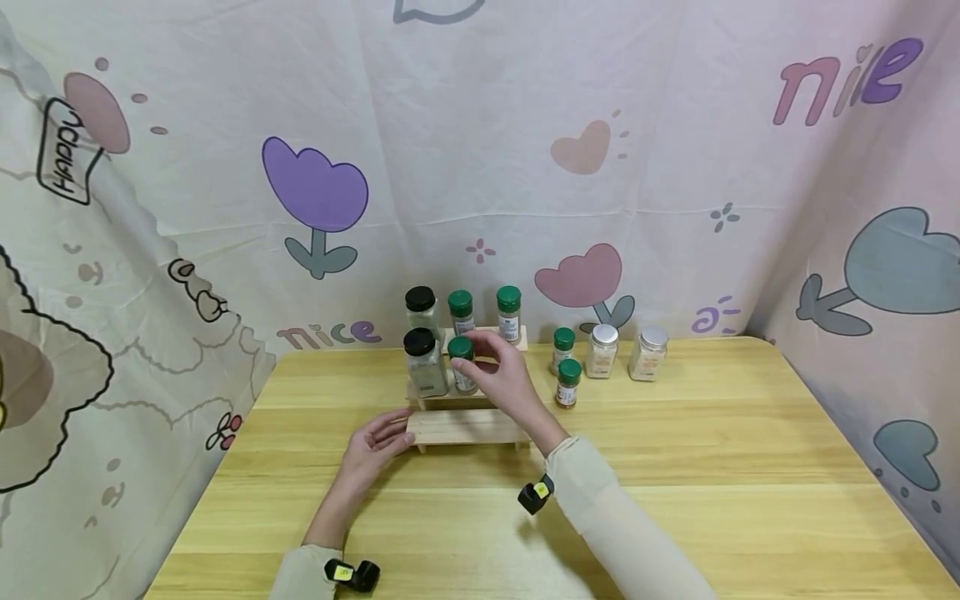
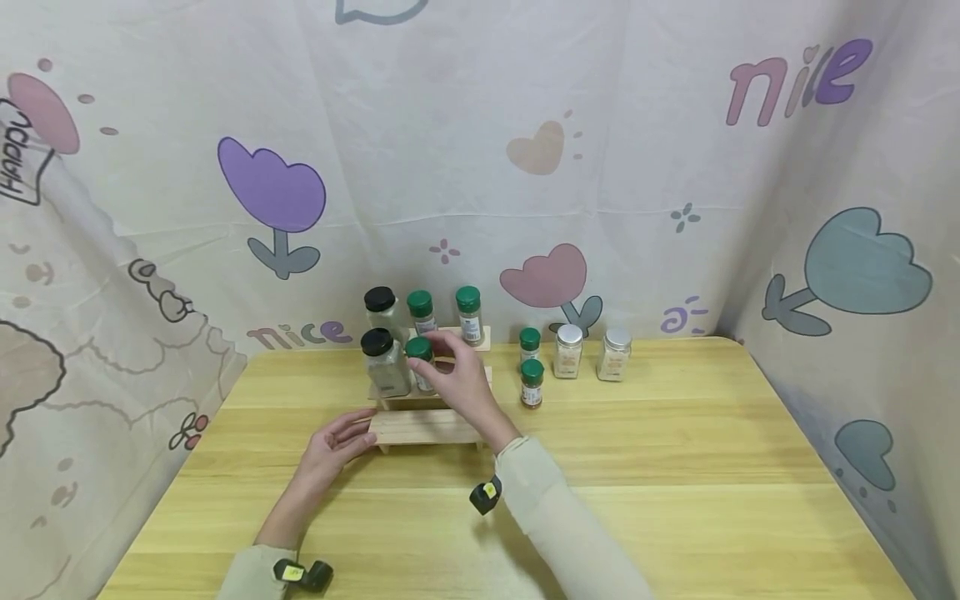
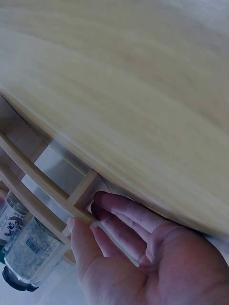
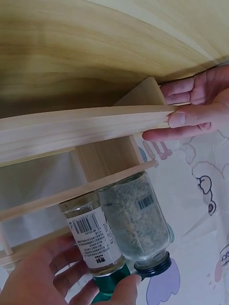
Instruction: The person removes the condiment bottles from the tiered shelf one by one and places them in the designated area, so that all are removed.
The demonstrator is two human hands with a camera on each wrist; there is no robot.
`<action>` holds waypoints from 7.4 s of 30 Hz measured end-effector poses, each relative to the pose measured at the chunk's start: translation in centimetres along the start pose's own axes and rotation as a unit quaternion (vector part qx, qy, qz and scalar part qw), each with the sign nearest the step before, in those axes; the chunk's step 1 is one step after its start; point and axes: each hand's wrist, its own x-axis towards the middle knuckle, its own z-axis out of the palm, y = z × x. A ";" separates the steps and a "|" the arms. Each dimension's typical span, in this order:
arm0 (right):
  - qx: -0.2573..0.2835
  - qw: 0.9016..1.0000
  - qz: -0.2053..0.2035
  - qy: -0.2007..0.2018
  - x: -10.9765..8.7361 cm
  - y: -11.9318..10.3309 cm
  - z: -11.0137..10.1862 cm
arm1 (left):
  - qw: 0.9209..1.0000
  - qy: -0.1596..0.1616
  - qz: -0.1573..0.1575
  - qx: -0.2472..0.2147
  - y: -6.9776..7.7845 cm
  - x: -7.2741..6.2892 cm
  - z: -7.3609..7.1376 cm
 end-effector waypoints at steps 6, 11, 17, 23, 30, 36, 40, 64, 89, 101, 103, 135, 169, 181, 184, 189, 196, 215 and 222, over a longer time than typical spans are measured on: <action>0.010 1.000 -0.006 0.000 -0.1 0.7 0.0 | 1.000 0.004 0.007 0.004 -0.3 -0.1 -0.1; 0.016 1.000 -0.020 -0.003 -0.5 0.1 -0.4 | 1.000 -0.001 0.019 0.005 -0.5 0.0 -0.2; 0.006 0.999 -0.034 -0.013 -0.9 -0.5 -0.9 | 1.000 -0.005 0.027 0.011 -0.4 0.1 -0.2; 0.012 0.999 -0.047 -0.022 -1.5 -1.0 -1.5 | 1.000 -0.006 0.020 0.002 -0.3 0.1 -0.2; 0.011 0.999 -0.024 -0.023 -2.6 -1.1 -2.1 | 1.000 -0.006 0.011 -0.008 -0.2 0.0 -0.1; 0.012 1.000 -0.020 -0.020 -3.4 -1.0 -2.7 | 1.000 -0.009 0.008 -0.009 -0.2 0.0 -0.1; 0.019 0.999 -0.020 -0.018 -3.9 -1.1 -3.2 | 1.000 -0.009 0.009 -0.009 -0.2 0.0 -0.1; 0.016 0.999 -0.032 -0.006 -7.1 -1.0 -7.3 | 1.000 -0.007 0.006 -0.005 0.0 -0.1 -0.1; -0.019 0.998 -0.017 0.057 -8.4 -0.4 -12.9 | 1.000 -0.002 0.007 -0.009 -0.2 0.0 -0.1; -0.047 0.996 -0.009 0.077 -8.6 1.0 -15.4 | 1.000 -0.004 0.004 -0.015 -0.3 0.0 -0.1; -0.048 0.996 -0.006 0.081 -8.7 1.2 -15.7 | 1.000 -0.002 0.003 -0.013 -0.2 0.0 -0.1; -0.064 0.988 0.088 0.114 -8.8 5.5 -17.8 | 1.000 -0.002 0.001 -0.009 -0.2 0.0 -0.1; -0.036 0.986 0.117 0.114 -8.9 7.4 -17.8 | 1.000 0.003 0.011 -0.007 -0.5 0.1 -0.1; -0.052 0.986 0.113 0.108 -8.9 7.1 -18.3 | 1.000 0.000 0.008 -0.010 -0.2 0.0 0.0; -0.061 0.987 0.098 0.111 -8.9 6.8 -18.4 | 1.000 -0.003 0.003 -0.014 -0.2 0.0 0.0; -0.061 0.988 0.057 0.129 -8.7 5.8 -18.6 | 1.000 -0.002 -0.001 -0.017 -0.2 0.0 0.0; -0.038 0.988 0.020 0.148 -8.5 4.0 -18.7 | 1.000 -0.001 0.002 -0.007 -0.2 -0.1 -0.1; 0.010 0.996 -0.036 0.078 -8.7 1.4 -15.5 | 1.000 -0.002 0.004 -0.007 -0.3 0.0 -0.1; -0.002 0.998 -0.042 0.048 -8.5 1.0 -14.2 | 1.000 -0.003 0.006 -0.008 -0.4 0.1 -0.2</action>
